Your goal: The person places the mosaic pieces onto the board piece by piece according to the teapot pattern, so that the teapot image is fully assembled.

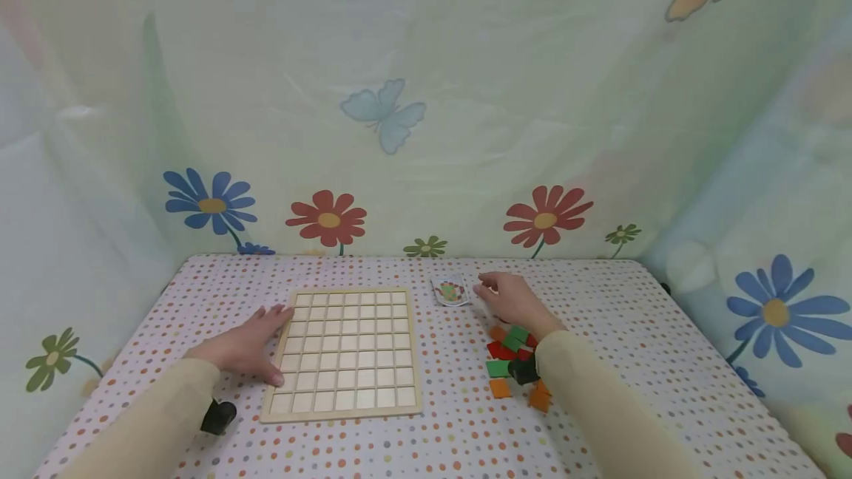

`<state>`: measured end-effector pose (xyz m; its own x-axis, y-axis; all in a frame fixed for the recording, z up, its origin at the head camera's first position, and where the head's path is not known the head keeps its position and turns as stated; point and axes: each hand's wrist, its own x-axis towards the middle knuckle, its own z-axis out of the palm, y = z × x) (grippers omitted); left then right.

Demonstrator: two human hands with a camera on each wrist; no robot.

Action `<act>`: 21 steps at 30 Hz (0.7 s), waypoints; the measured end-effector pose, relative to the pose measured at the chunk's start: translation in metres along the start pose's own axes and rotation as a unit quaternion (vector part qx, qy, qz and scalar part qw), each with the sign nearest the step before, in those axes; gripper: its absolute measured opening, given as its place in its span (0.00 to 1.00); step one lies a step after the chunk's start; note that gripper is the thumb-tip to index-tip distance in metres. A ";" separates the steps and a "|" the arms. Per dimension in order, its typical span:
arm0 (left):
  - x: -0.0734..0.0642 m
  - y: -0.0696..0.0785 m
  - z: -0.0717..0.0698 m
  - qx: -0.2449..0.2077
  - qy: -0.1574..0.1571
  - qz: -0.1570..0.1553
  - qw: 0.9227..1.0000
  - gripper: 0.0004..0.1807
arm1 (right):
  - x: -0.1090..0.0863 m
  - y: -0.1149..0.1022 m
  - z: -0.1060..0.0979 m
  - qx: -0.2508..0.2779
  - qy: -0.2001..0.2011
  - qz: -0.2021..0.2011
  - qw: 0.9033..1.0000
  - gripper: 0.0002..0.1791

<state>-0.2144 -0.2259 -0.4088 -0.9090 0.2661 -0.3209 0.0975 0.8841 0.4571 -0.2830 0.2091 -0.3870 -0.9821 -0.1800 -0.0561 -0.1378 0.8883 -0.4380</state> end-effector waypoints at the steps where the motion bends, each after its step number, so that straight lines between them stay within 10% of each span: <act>1: 0.000 0.000 0.000 0.000 -0.001 -0.001 1.000 0.66 | 0.003 0.000 0.002 0.005 0.003 0.007 1.000 0.26; 21: 0.002 0.002 0.000 -0.004 -0.012 -0.030 0.999 0.66 | 0.050 -0.007 0.025 0.014 0.018 0.080 0.997 0.13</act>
<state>-0.2161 -0.2233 -0.4087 -0.9034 0.2211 -0.3673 0.0394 0.8960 0.4424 -0.3284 0.1837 -0.4095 -0.9952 -0.0210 -0.0959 0.0246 0.8925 -0.4504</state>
